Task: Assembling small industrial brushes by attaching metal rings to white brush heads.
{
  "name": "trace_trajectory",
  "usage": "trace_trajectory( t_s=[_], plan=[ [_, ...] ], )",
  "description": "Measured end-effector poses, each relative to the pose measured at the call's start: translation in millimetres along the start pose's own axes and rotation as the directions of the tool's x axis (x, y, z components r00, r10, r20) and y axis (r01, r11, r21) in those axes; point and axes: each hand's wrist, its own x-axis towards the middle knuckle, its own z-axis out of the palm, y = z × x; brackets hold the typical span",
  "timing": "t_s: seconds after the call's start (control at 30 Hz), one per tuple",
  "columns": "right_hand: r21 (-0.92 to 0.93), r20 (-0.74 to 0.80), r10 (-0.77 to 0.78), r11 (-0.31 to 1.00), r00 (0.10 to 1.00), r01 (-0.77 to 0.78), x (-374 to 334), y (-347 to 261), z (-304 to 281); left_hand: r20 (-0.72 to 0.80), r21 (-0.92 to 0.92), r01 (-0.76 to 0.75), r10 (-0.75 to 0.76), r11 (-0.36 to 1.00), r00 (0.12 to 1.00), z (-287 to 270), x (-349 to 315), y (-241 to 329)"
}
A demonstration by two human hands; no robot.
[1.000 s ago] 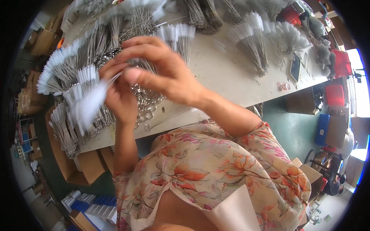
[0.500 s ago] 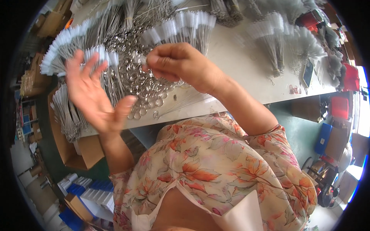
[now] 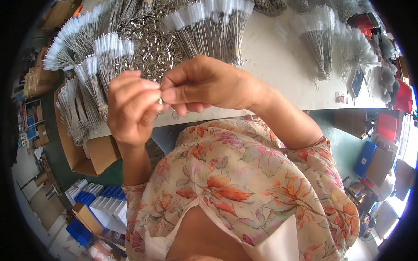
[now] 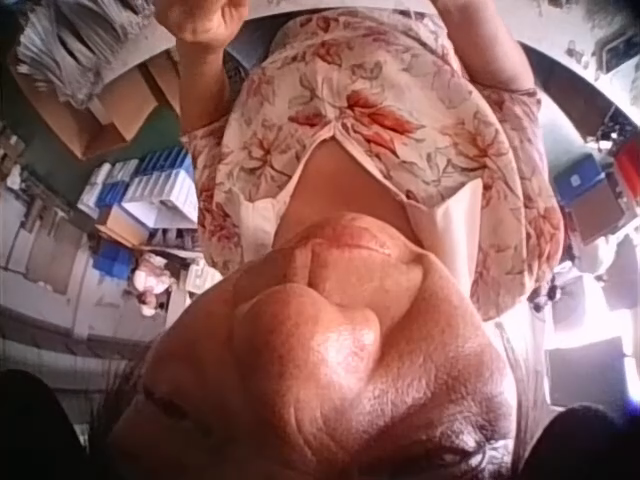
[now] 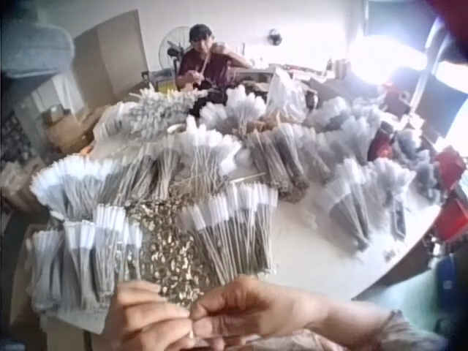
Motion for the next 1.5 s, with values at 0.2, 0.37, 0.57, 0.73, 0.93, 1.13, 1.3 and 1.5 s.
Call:
trace_trajectory(
  t_s=[0.2, 0.37, 0.57, 0.73, 0.93, 1.13, 1.3, 1.5],
  plan=[
    [-0.777, -0.288, -0.130, 0.610, 0.949, -0.152, -60, 36, -33, 0.083, 0.048, 0.364, -0.367, 0.930, 0.926, 9, -54, 11],
    [-0.756, -0.644, -0.119, -0.052, 0.756, -0.652, -112, 79, -65, 0.269, 0.247, 0.825, -0.854, 0.508, 0.445, 5, -113, 32],
    [-0.678, -0.223, -0.433, 0.713, 0.873, 0.180, -27, 72, 8, 0.142, -0.108, 0.867, -0.856, 0.486, 0.497, 12, -105, 28],
    [-0.751, -0.093, -0.452, 0.617, 0.887, 0.236, 13, 57, 28, 0.132, -0.549, 0.726, -0.815, 0.414, 0.565, -11, -55, 23],
    [-0.312, -0.121, -0.271, 0.924, 0.955, 0.222, 11, 34, 19, 0.306, -0.425, 0.672, -0.603, 0.606, 0.737, -38, -22, 8],
    [-0.047, -0.079, -0.003, 0.999, 0.997, -0.001, 7, 21, 10, 0.275, -0.399, 0.564, -0.493, 0.723, 0.826, -31, -8, 0],
    [0.151, -0.252, -0.162, 0.967, 0.954, 0.204, 3, 2, 16, 0.035, -0.484, 0.520, -0.578, 0.704, 0.815, -16, 2, 14],
    [0.082, -0.411, -0.265, 0.942, 0.873, 0.325, 8, -23, 31, -0.103, -0.271, 0.306, -0.344, 0.913, 0.933, -20, 24, 15]
  ],
)
